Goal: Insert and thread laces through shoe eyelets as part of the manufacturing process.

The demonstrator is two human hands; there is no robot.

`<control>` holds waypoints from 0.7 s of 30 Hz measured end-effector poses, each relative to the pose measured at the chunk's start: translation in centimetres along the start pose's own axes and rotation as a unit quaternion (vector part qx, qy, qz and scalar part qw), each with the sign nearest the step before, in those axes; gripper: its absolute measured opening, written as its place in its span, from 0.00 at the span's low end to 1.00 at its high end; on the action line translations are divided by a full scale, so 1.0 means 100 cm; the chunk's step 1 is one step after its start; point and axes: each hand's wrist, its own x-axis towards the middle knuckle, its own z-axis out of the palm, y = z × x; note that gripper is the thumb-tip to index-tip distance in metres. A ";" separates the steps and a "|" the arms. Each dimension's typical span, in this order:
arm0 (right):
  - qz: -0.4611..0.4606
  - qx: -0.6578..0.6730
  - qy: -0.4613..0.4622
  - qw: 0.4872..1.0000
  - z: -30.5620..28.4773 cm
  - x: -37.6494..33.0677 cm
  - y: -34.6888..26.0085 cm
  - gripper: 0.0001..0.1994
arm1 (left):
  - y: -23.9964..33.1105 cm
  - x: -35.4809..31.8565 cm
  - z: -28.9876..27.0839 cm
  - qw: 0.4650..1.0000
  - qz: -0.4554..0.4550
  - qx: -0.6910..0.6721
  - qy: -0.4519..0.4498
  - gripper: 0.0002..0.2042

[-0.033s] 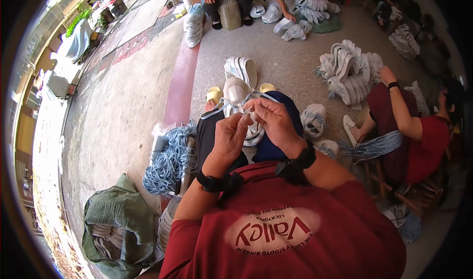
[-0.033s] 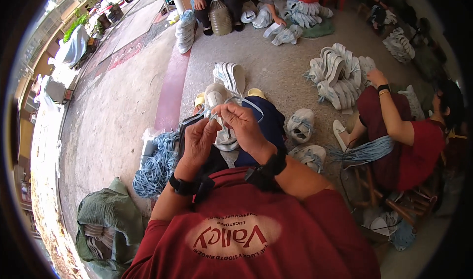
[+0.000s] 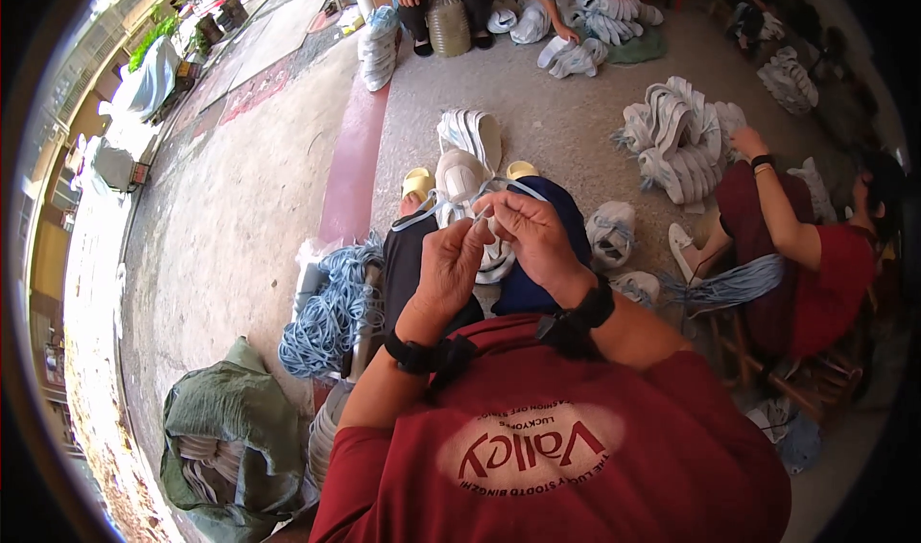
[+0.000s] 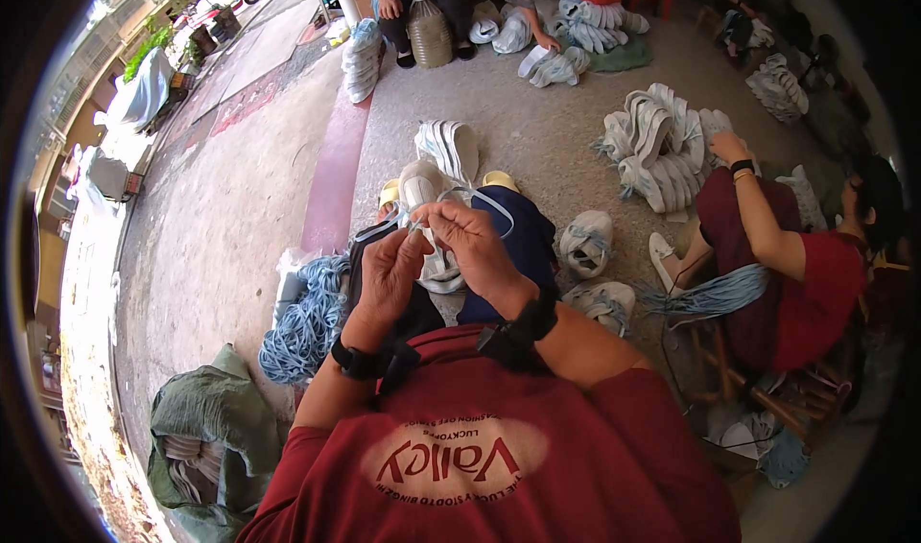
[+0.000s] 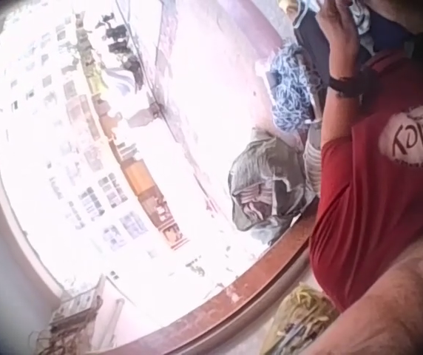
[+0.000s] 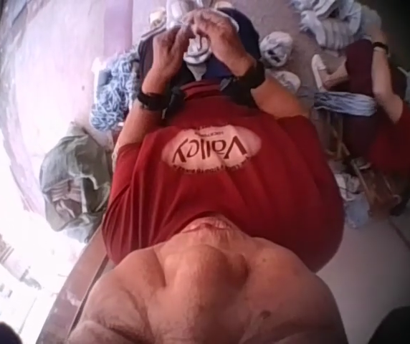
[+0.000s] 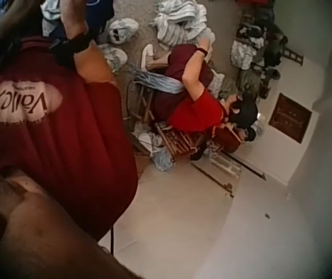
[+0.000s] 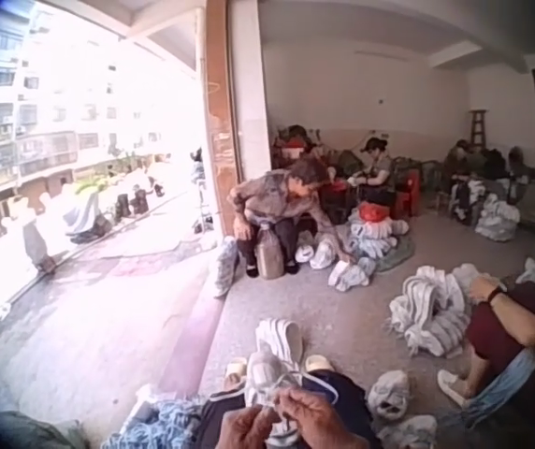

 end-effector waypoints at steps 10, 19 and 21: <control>0.012 0.030 -0.016 0.999 0.000 -0.003 0.009 0.13 | -0.012 0.001 0.005 0.999 -0.013 -0.003 -0.047 0.16; 0.030 0.055 0.007 0.998 -0.002 0.004 0.014 0.10 | -0.020 0.008 0.003 0.972 0.142 0.182 0.050 0.07; -0.037 0.152 0.070 0.985 -0.001 0.020 0.010 0.09 | -0.014 0.005 -0.005 0.895 0.265 0.322 0.159 0.04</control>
